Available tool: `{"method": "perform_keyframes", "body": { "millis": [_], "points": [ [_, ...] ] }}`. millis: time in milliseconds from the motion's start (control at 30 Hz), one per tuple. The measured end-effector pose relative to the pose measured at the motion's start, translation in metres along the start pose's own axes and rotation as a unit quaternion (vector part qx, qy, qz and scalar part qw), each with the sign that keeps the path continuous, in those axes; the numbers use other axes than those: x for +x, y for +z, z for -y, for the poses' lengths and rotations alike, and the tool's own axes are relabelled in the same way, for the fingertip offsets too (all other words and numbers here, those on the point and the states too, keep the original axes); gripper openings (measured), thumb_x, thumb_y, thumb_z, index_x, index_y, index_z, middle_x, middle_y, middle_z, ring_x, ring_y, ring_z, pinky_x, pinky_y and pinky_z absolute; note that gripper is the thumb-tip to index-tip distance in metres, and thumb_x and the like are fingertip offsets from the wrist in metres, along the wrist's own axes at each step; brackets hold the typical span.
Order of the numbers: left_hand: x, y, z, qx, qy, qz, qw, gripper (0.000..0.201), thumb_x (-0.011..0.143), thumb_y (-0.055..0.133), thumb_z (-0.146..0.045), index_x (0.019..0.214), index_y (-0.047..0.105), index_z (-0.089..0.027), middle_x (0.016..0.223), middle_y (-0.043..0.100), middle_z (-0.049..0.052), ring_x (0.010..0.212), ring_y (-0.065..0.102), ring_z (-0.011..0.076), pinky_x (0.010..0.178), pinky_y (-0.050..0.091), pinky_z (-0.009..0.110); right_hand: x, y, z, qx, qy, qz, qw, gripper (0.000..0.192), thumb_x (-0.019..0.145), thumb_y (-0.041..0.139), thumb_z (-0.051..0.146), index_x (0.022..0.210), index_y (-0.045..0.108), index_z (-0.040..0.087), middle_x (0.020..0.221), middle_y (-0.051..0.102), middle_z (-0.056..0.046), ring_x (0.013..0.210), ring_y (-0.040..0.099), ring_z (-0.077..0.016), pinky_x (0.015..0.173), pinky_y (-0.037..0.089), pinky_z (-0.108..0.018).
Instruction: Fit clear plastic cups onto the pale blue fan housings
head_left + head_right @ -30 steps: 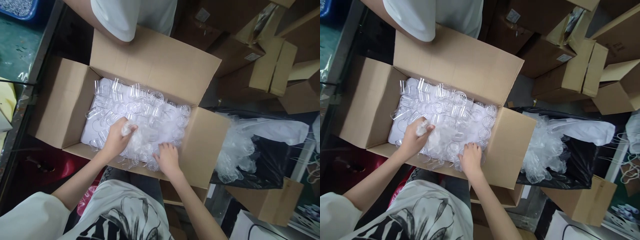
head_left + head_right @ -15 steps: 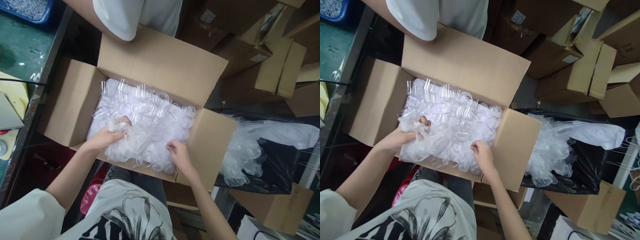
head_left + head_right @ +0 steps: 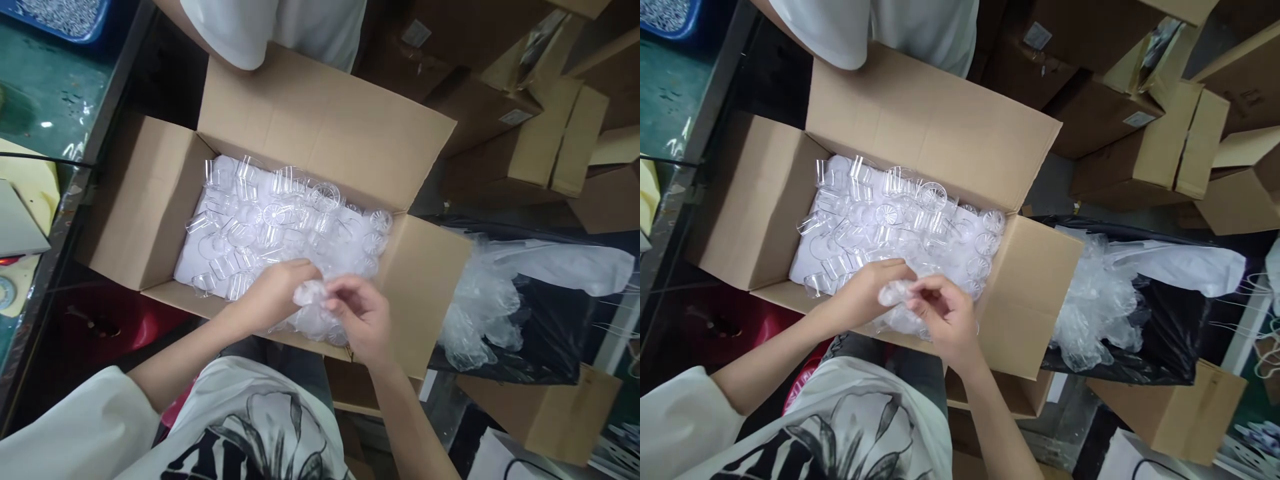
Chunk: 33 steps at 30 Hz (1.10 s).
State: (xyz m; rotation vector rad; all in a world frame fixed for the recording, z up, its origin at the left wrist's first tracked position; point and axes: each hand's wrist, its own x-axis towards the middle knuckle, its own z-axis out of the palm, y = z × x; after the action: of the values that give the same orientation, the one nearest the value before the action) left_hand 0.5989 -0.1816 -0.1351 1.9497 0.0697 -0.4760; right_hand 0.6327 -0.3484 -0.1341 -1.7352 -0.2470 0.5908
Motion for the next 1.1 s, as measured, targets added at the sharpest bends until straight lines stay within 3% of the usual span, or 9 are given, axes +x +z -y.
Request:
{"method": "perform_keyframes", "body": {
  "millis": [133,233,300,400,567,800,900,967,1100],
  "points": [
    [-0.004,-0.024,0.019,0.045,-0.034,-0.209,0.976,0.023,0.074,0.053,-0.015,0.056,0.038,-0.019,0.055,0.043,-0.004,0.051,0.043,0.0106,0.05,0.032,0.024,-0.019,0.012,-0.029,-0.212,0.142,0.031,0.966,0.025,0.095,0.033,0.028,0.098,0.056,0.019,0.092,0.068,-0.007,0.082,0.065,-0.0163,0.073,0.052,-0.028],
    [-0.01,-0.05,0.032,0.114,-0.088,-0.348,0.926,0.02,0.07,0.051,-0.013,0.056,0.039,-0.019,0.063,0.046,-0.002,0.057,0.044,0.0116,0.053,0.033,0.026,-0.04,0.026,-0.058,-0.347,0.198,0.12,0.909,0.018,0.085,0.048,0.012,0.093,0.064,0.014,0.096,0.069,-0.013,0.091,0.064,-0.0231,0.082,0.049,-0.035],
    [-0.013,-0.06,0.036,0.138,-0.101,-0.38,0.909,0.013,0.069,0.05,-0.01,0.06,0.045,-0.018,0.071,0.051,-0.001,0.063,0.048,0.0124,0.057,0.035,0.026,-0.051,0.036,-0.074,-0.381,0.209,0.141,0.89,0.021,0.078,0.052,0.004,0.09,0.067,0.01,0.098,0.069,-0.019,0.099,0.061,-0.029,0.085,0.046,-0.04],
    [-0.016,-0.057,0.036,0.095,-0.117,-0.34,0.928,0.008,0.07,0.052,-0.012,0.065,0.05,-0.018,0.065,0.053,-0.001,0.058,0.047,0.0121,0.054,0.034,0.026,-0.056,0.043,-0.091,-0.405,0.212,0.174,0.872,0.021,0.077,0.052,0.001,0.08,0.07,0.011,0.093,0.07,-0.018,0.099,0.06,-0.0291,0.083,0.044,-0.038],
    [-0.02,-0.03,0.028,0.072,-0.059,-0.179,0.979,0.009,0.07,0.048,-0.012,0.065,0.047,-0.018,0.061,0.051,-0.002,0.055,0.048,0.0127,0.052,0.035,0.025,-0.052,0.028,-0.095,-0.377,0.177,0.18,0.891,0.025,0.079,0.051,0.002,0.071,0.07,0.016,0.081,0.071,-0.009,0.084,0.063,-0.0215,0.072,0.045,-0.029],
    [-0.022,0.007,0.015,0.077,-0.008,0.121,0.99,0.035,0.073,0.064,-0.027,0.106,0.057,-0.02,0.101,0.061,0.006,0.08,0.062,0.0205,0.065,0.045,0.029,-0.041,0.011,-0.035,-0.275,0.086,0.13,0.949,0.023,0.079,0.052,0.004,0.074,0.067,0.021,0.075,0.07,0.0,0.076,0.063,-0.0154,0.072,0.049,-0.025],
    [-0.015,0.019,0.013,0.065,-0.004,0.101,0.993,0.004,0.077,0.057,-0.019,0.076,0.06,-0.017,0.082,0.058,0.004,0.067,0.058,0.0158,0.059,0.043,0.026,-0.021,0.005,-0.014,-0.195,0.021,0.096,0.976,0.016,0.08,0.055,0.01,0.076,0.066,0.022,0.077,0.069,0.001,0.075,0.064,-0.0144,0.072,0.05,-0.025],
    [-0.01,0.017,0.012,0.041,-0.026,0.017,0.999,0.015,0.08,0.052,-0.019,0.065,0.053,-0.017,0.07,0.055,0.001,0.062,0.055,0.014,0.058,0.041,0.026,0.003,-0.003,-0.015,-0.196,-0.024,0.069,0.978,0.013,0.086,0.052,0.017,0.086,0.065,0.021,0.085,0.07,0.0,0.08,0.065,-0.0142,0.073,0.051,-0.025],
    [-0.006,-0.003,0.014,-0.04,-0.09,-0.105,0.99,0.018,0.08,0.05,-0.027,0.065,0.049,-0.018,0.061,0.053,-0.002,0.056,0.051,0.0128,0.055,0.041,0.025,0.068,-0.032,-0.046,-0.47,-0.047,0.045,0.88,0.029,0.091,0.038,0.014,0.109,0.061,0.016,0.114,0.064,-0.009,0.104,0.058,-0.0163,0.089,0.046,-0.03]
  ]
}}
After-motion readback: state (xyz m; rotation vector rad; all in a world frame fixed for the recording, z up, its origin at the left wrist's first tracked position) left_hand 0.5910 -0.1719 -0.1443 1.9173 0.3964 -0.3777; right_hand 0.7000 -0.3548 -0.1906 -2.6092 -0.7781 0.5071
